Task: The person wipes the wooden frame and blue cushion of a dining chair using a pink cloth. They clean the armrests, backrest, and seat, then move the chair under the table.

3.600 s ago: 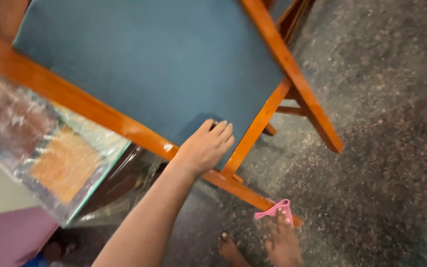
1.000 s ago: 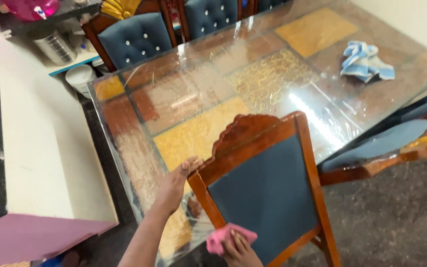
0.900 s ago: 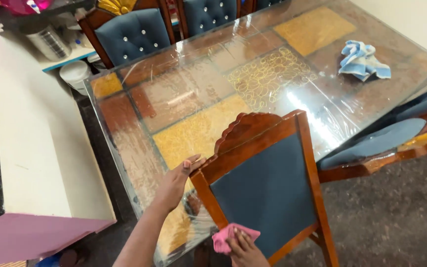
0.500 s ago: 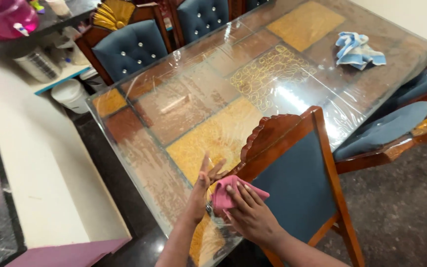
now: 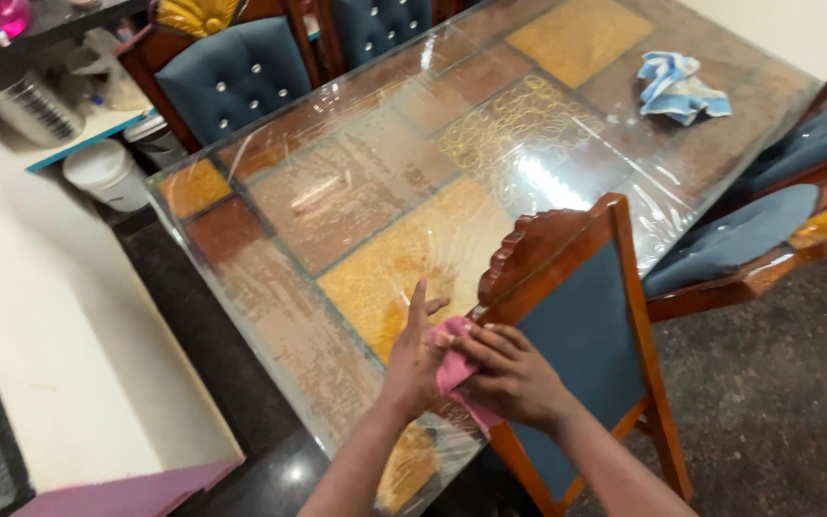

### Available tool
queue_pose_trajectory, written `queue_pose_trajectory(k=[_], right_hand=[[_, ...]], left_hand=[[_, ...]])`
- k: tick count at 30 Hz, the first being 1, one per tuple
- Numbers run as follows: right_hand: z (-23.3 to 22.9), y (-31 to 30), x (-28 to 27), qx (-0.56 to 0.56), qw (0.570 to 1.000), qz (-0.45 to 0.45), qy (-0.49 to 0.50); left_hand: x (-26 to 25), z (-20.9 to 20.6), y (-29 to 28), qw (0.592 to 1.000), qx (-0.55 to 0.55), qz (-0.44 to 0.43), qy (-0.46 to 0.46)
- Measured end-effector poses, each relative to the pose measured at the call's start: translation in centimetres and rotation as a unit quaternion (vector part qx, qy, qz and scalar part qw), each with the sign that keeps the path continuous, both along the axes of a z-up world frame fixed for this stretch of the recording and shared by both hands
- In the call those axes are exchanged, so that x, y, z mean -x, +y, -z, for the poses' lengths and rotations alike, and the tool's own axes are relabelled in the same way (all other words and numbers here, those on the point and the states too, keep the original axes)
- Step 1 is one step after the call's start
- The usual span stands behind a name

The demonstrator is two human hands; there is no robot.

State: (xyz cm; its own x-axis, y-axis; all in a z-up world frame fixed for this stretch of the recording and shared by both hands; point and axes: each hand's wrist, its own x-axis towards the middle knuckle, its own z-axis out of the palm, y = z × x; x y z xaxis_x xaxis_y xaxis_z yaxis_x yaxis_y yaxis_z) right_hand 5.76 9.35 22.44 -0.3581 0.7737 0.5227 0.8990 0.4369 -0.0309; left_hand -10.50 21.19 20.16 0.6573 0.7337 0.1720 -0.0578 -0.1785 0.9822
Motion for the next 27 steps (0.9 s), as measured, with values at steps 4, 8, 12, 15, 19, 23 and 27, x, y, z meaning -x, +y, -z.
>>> queue_pose_trajectory(k=[4,8,12,15,19,23,27], right_hand=[[-0.7,1.0,0.4,-0.015,0.999,0.042,0.023],[-2.3,3.0,0.1,-0.027,0.993,0.114,0.020],[-3.3,3.5,-0.7,-0.038,0.994,0.104,-0.018],[-3.9,3.8,-1.7,-0.090,0.993,0.068,-0.042],[-3.6,3.4,-2.7,-0.107,0.992,0.052,-0.048],[-3.1,4.3,-4.9,-0.168,0.979,0.112,-0.039],[-2.7,6.8,-10.9,-0.183,0.952,0.240,0.057]], left_hand=[[1.0,-0.5,-2.0,0.988,-0.132,-0.076,0.023],[0.8,-0.8,-2.9,0.987,-0.120,-0.102,0.038],[0.2,-0.5,-3.7,0.975,-0.158,-0.132,0.082],[-0.5,-1.0,-4.0,0.960,-0.208,-0.165,0.088],[-1.4,-1.5,-4.5,0.935,-0.263,-0.211,0.110],[-2.4,-2.2,-4.5,0.907,-0.288,-0.237,0.196],[-3.0,-3.0,-4.4,0.897,-0.295,-0.251,0.212]])
